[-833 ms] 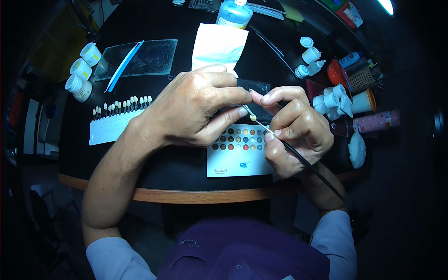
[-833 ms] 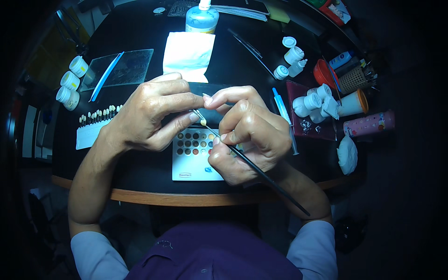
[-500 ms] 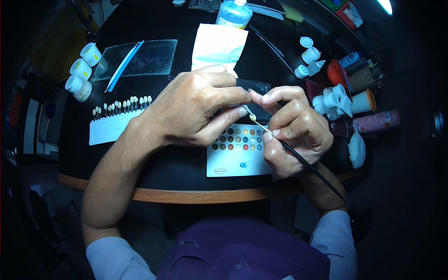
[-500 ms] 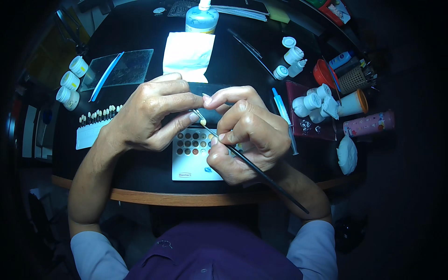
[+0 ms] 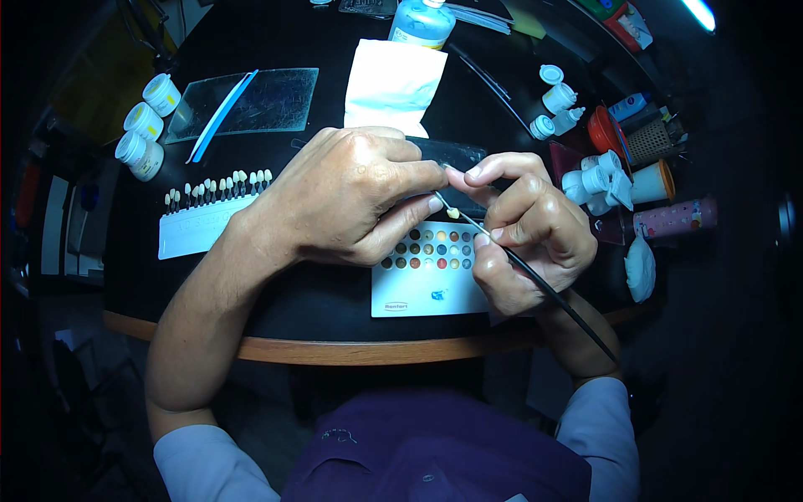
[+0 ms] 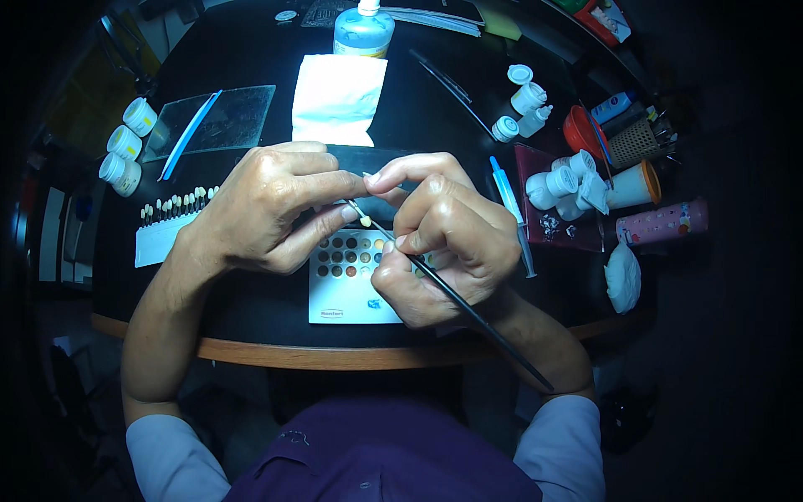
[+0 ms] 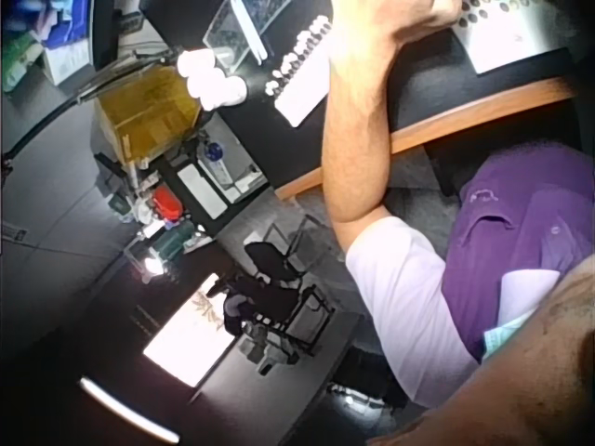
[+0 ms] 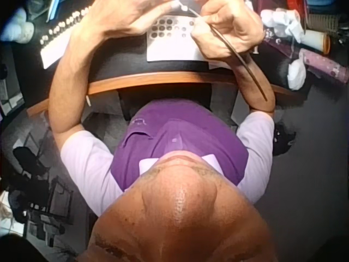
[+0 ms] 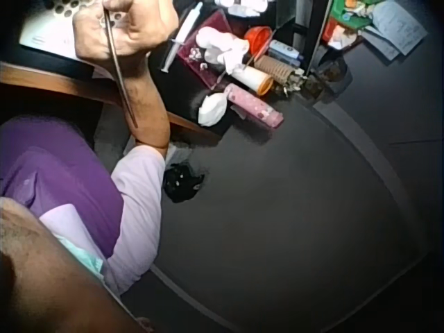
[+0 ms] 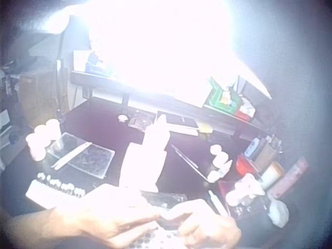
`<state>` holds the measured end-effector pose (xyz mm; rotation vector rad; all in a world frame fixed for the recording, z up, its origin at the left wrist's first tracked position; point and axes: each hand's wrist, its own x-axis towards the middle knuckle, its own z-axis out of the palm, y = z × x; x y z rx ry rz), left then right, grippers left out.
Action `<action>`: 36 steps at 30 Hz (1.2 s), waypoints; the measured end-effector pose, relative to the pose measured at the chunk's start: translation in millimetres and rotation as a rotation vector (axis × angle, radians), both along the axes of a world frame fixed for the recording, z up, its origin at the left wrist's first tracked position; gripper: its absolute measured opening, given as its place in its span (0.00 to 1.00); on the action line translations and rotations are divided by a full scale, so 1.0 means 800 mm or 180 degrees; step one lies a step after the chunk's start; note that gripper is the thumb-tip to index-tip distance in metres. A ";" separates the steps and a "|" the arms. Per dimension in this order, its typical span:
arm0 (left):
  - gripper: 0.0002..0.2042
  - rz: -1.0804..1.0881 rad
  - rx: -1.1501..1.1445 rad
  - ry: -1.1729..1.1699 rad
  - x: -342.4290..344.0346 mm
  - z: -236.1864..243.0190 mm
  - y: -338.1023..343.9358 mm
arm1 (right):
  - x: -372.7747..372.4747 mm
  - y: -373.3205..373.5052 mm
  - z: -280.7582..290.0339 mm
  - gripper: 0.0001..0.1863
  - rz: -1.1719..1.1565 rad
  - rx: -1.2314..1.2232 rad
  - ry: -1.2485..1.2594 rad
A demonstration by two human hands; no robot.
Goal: The person applies colored stain to a dental prosthetic using a fine brush, repeatedly dipping the brush into a palette of various shades and applying it to the surface of the prosthetic held with tweezers.
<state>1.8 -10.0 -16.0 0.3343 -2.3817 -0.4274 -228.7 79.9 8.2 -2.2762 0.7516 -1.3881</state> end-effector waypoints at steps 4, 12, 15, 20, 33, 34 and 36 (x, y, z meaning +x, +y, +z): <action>0.09 0.0002 -0.0037 0.0075 -0.002 0.000 -0.001 | 0.002 0.001 0.002 0.11 -0.0038 -0.0019 0.0019; 0.06 0.0022 -0.0082 0.0161 -0.002 0.002 0.000 | 0.001 0.000 0.000 0.10 -0.0001 -0.0045 0.0010; 0.06 -0.0001 -0.0038 0.0122 -0.003 0.003 0.000 | 0.001 0.001 0.001 0.10 -0.0014 -0.0050 0.0008; 0.06 0.0018 -0.0028 0.0135 -0.003 0.000 0.001 | 0.000 0.001 -0.002 0.10 -0.0010 -0.0047 -0.0032; 0.06 -0.0016 -0.0044 0.0160 -0.003 0.001 0.000 | 0.006 -0.002 -0.005 0.11 -0.0140 -0.0178 -0.0192; 0.06 -0.0010 -0.0044 0.0161 -0.003 0.001 0.000 | 0.007 -0.002 -0.005 0.11 -0.0137 -0.0169 -0.0174; 0.06 -0.0014 -0.0041 0.0167 -0.003 0.001 0.000 | 0.006 -0.003 -0.005 0.11 -0.0109 -0.0187 -0.0149</action>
